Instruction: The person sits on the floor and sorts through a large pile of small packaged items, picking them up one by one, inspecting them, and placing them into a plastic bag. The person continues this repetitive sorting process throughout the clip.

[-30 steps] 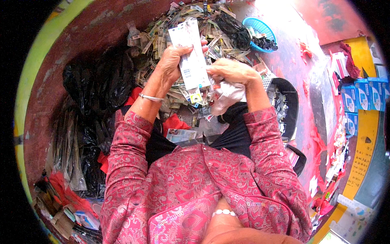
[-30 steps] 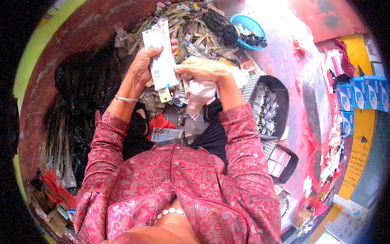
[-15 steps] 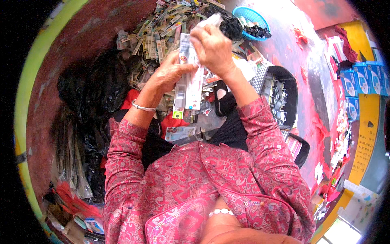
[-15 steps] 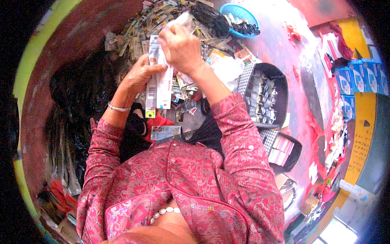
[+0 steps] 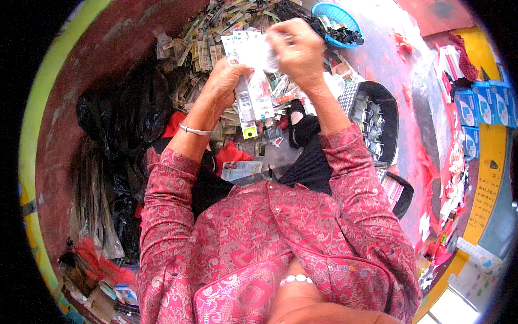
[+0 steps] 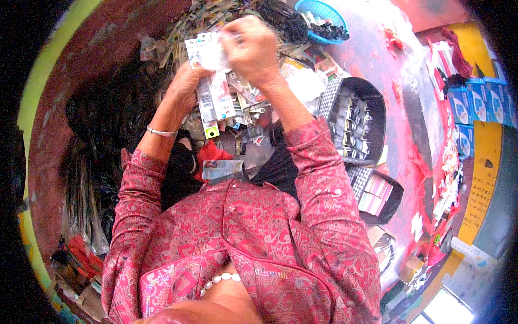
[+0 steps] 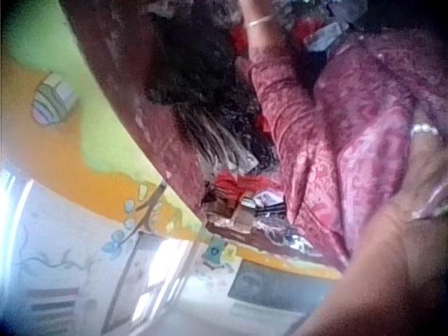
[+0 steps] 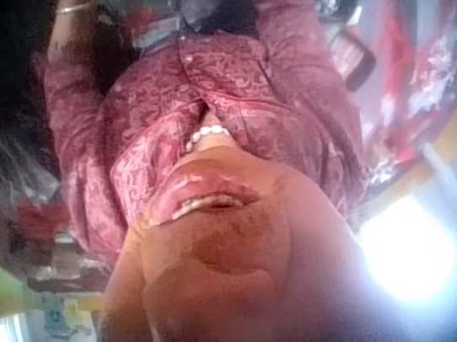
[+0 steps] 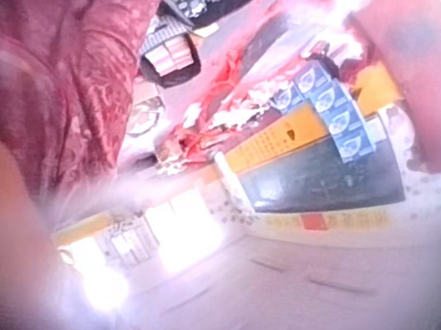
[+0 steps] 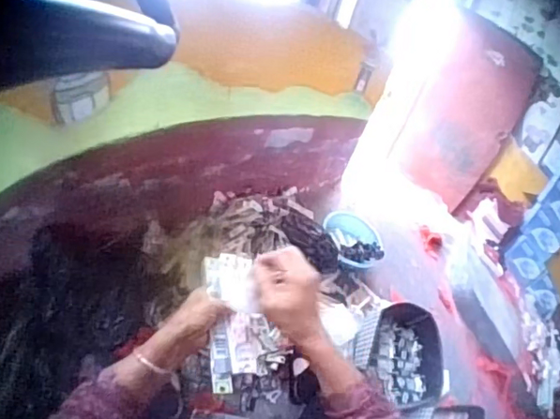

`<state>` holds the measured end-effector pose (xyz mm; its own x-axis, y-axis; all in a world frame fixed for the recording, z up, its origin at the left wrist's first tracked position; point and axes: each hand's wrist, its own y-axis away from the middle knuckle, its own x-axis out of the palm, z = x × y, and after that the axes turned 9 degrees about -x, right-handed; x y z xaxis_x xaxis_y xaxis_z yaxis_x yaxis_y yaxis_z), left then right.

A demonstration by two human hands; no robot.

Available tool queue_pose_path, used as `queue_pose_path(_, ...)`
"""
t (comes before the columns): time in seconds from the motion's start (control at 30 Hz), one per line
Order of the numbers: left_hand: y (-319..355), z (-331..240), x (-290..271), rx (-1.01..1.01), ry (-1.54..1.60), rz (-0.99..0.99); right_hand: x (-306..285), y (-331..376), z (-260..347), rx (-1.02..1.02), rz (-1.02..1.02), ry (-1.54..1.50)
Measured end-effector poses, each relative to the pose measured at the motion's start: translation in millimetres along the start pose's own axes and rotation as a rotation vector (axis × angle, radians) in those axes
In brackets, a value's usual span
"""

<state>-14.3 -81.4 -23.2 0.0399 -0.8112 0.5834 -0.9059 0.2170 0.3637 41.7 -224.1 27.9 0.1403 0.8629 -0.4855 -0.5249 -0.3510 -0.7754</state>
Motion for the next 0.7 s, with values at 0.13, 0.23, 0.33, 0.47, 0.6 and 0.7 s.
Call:
queue_pose_path(0.13,-9.9,3.3,-12.0,0.078,0.098,-0.11,29.8,23.4,12.1,0.022,0.291,0.035)
queue_pose_path(0.23,-12.0,-7.3,-23.6,0.091,0.113,-0.255,26.5,24.4,26.1,-0.14,0.404,0.054)
queue_pose_path(0.33,-4.7,-21.3,-17.3,0.125,0.162,-0.261,25.6,35.1,36.8,-0.322,0.503,0.077)
queue_pose_path(0.47,0.0,-24.9,-21.9,0.156,0.195,-0.345,-5.7,29.0,36.6,-0.205,0.791,-0.15)
queue_pose_path(0.6,-2.9,-36.2,-30.5,0.255,0.253,-0.362,-30.9,28.4,-5.5,-0.013,0.8,0.034)
queue_pose_path(0.7,-6.3,-27.5,-23.9,0.28,0.225,-0.316,-33.7,8.5,-4.5,0.341,0.312,-0.091)
